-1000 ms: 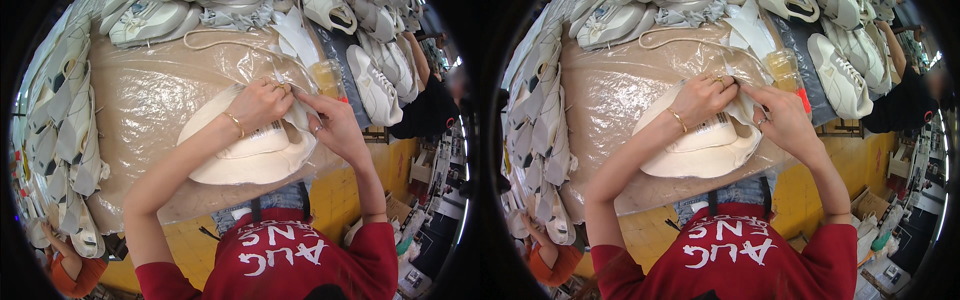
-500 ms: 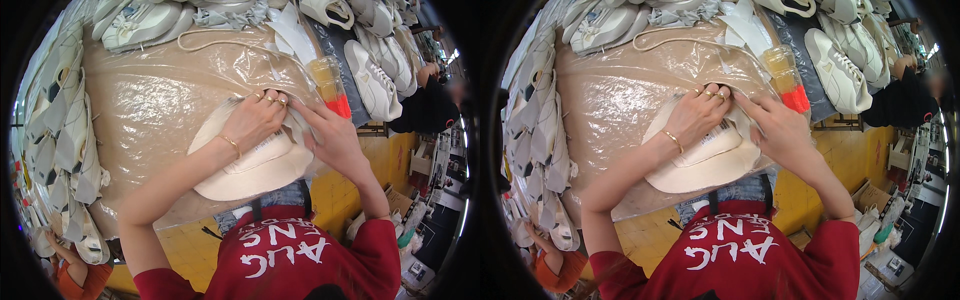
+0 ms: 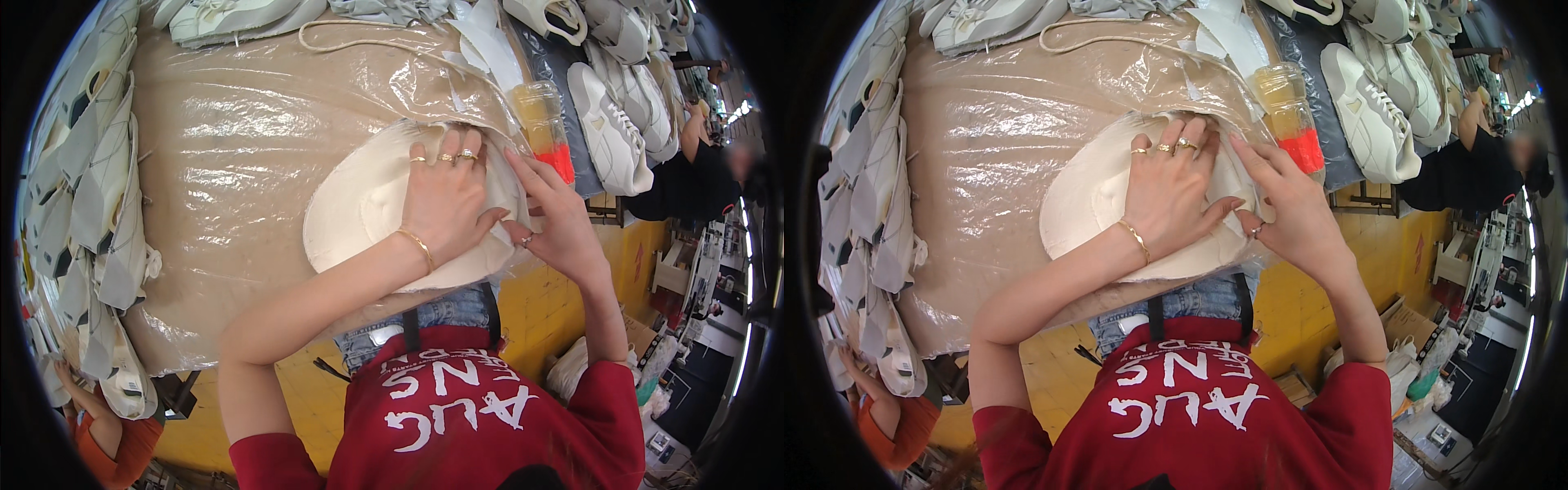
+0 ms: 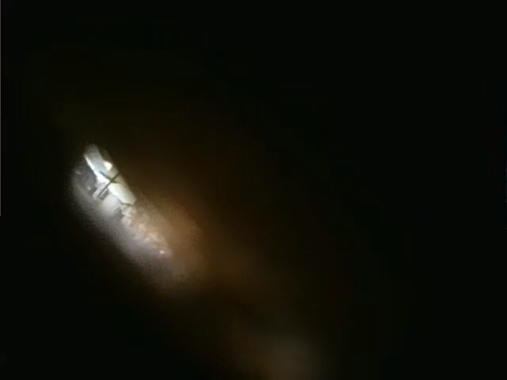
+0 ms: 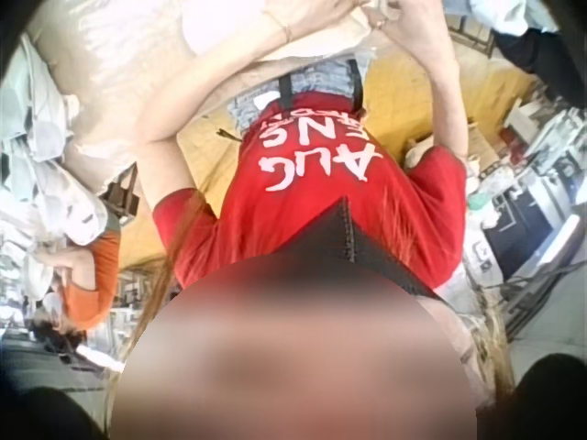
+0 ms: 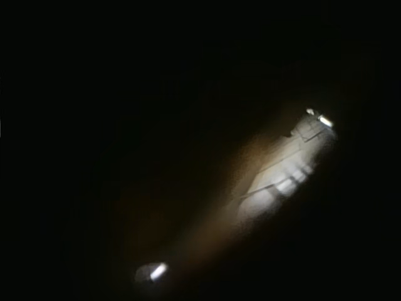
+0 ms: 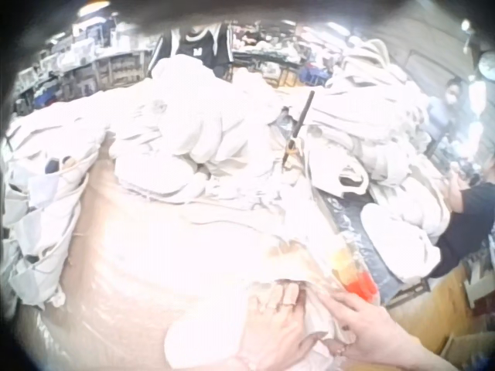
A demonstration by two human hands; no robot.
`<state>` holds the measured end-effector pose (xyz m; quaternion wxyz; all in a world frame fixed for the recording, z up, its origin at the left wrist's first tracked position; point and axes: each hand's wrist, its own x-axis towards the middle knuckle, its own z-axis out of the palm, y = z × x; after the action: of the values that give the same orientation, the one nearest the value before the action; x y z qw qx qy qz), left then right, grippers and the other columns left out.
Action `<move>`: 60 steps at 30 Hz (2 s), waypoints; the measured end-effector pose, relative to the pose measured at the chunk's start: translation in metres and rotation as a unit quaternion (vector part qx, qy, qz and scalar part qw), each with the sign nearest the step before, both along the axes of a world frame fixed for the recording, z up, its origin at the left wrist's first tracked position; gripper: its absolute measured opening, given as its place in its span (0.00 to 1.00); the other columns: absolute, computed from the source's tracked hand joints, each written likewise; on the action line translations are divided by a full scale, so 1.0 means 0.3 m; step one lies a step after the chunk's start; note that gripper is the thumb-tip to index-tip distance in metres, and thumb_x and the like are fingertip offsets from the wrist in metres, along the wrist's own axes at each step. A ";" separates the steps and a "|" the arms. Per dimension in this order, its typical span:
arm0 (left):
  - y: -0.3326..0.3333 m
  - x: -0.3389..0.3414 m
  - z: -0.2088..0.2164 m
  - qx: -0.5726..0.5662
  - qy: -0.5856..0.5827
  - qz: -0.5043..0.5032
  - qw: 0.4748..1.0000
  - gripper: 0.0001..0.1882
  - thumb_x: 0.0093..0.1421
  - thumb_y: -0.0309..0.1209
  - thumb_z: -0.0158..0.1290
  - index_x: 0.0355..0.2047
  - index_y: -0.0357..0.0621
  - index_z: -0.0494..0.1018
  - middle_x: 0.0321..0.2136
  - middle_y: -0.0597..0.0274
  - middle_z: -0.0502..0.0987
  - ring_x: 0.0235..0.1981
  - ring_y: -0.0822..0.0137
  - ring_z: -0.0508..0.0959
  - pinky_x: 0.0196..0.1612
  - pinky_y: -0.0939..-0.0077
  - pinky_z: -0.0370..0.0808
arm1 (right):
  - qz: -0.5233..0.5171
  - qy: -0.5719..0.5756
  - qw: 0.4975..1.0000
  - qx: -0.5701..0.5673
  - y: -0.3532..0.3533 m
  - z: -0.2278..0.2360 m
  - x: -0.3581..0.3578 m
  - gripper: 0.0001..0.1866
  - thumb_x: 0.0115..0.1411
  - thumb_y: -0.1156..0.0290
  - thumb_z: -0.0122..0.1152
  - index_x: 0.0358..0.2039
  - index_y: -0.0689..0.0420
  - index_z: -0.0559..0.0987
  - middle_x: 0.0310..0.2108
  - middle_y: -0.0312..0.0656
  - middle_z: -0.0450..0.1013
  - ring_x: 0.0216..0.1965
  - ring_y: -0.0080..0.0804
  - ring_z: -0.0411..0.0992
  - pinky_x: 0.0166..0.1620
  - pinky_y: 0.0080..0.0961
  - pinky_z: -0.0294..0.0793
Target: The person applies glue from a plastic bottle to the inner sole of white shoes and then presses the sole to bond it. The person repeats this process on multiple shoes, stacking finished units on the table.
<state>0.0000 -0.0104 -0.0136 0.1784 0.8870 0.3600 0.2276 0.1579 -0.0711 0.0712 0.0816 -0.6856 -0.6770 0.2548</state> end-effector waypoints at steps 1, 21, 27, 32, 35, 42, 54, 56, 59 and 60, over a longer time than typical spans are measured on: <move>-0.002 0.001 -0.011 -0.007 0.009 0.000 1.000 0.37 0.52 0.55 0.56 0.49 0.33 0.71 0.52 0.53 0.66 0.57 0.58 0.63 0.49 0.52 0.61 | -0.008 0.040 0.999 -0.009 -0.001 0.004 0.005 0.42 0.47 0.75 0.69 0.64 0.45 0.65 0.55 0.45 0.66 0.48 0.45 0.72 0.49 0.34 0.75; -0.022 -0.010 -0.065 -0.012 0.000 -0.005 1.000 0.40 0.56 0.58 0.51 0.56 0.34 0.67 0.53 0.54 0.64 0.60 0.56 0.60 0.57 0.49 0.58 | -0.130 -0.162 0.978 -0.007 0.087 -0.095 0.281 0.45 0.46 0.45 0.74 0.56 0.65 0.68 0.38 0.51 0.75 0.39 0.43 0.76 0.42 0.33 0.75; -0.023 -0.013 -0.068 -0.009 -0.011 -0.008 1.000 0.41 0.57 0.58 0.51 0.57 0.33 0.65 0.52 0.54 0.64 0.60 0.57 0.60 0.58 0.49 0.59 | -0.215 -0.019 0.976 -0.002 0.106 -0.143 0.277 0.37 0.49 0.49 0.73 0.48 0.66 0.72 0.36 0.51 0.77 0.35 0.37 0.78 0.37 0.29 0.75; -0.021 -0.016 -0.066 -0.015 0.002 -0.020 1.000 0.40 0.57 0.57 0.51 0.57 0.34 0.65 0.53 0.53 0.64 0.60 0.56 0.60 0.57 0.48 0.60 | -0.174 -0.051 0.979 -0.095 0.109 -0.127 0.304 0.36 0.53 0.50 0.71 0.51 0.68 0.71 0.33 0.45 0.78 0.37 0.31 0.77 0.40 0.26 0.74; -0.021 -0.018 -0.066 -0.012 0.002 -0.018 1.000 0.40 0.58 0.57 0.50 0.57 0.33 0.65 0.53 0.53 0.63 0.61 0.55 0.60 0.57 0.48 0.60 | -0.280 -0.050 0.949 -0.134 0.109 0.008 0.387 0.33 0.58 0.51 0.64 0.53 0.65 0.71 0.43 0.45 0.75 0.41 0.28 0.74 0.44 0.25 0.74; -0.025 -0.017 -0.057 -0.028 0.000 -0.025 0.999 0.40 0.59 0.58 0.48 0.57 0.33 0.66 0.56 0.51 0.63 0.63 0.54 0.58 0.59 0.46 0.58 | -0.034 0.403 0.890 0.209 0.091 0.293 0.251 0.50 0.51 0.39 0.68 0.62 0.58 0.57 0.49 0.53 0.69 0.45 0.33 0.74 0.51 0.33 0.75; -0.042 -0.019 -0.063 -0.055 0.052 -0.028 0.997 0.35 0.62 0.55 0.43 0.57 0.36 0.67 0.64 0.54 0.58 0.67 0.56 0.52 0.64 0.47 0.51 | 0.294 0.045 0.887 0.354 0.178 0.017 -0.068 0.27 0.42 0.68 0.81 0.38 0.58 0.73 0.41 0.50 0.74 0.31 0.34 0.72 0.32 0.26 0.72; -0.044 -0.013 -0.071 -0.036 0.049 -0.015 0.998 0.35 0.62 0.54 0.43 0.57 0.37 0.67 0.63 0.54 0.59 0.65 0.56 0.54 0.63 0.47 0.51 | 0.342 0.006 0.881 0.326 0.200 0.032 -0.046 0.25 0.42 0.69 0.77 0.38 0.57 0.72 0.39 0.48 0.75 0.29 0.34 0.71 0.29 0.25 0.71; -0.044 -0.006 -0.083 0.022 0.078 0.002 0.997 0.38 0.61 0.57 0.44 0.59 0.36 0.65 0.58 0.55 0.61 0.62 0.58 0.56 0.61 0.53 0.54 | 0.444 -0.085 0.853 0.260 0.215 0.064 -0.032 0.19 0.43 0.72 0.67 0.37 0.55 0.71 0.37 0.43 0.75 0.26 0.34 0.69 0.26 0.25 0.70; -0.040 -0.004 -0.087 0.034 0.079 0.002 0.996 0.38 0.60 0.57 0.44 0.58 0.36 0.66 0.58 0.55 0.61 0.62 0.58 0.56 0.61 0.54 0.54 | 0.465 -0.104 0.846 0.240 0.216 0.068 -0.035 0.17 0.43 0.72 0.64 0.35 0.55 0.72 0.37 0.41 0.75 0.26 0.34 0.69 0.26 0.26 0.70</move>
<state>-0.0013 -0.0224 -0.0395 0.1188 0.9069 0.3669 0.1697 0.1472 -0.0062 0.0916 0.0444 -0.2725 -0.9609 0.0196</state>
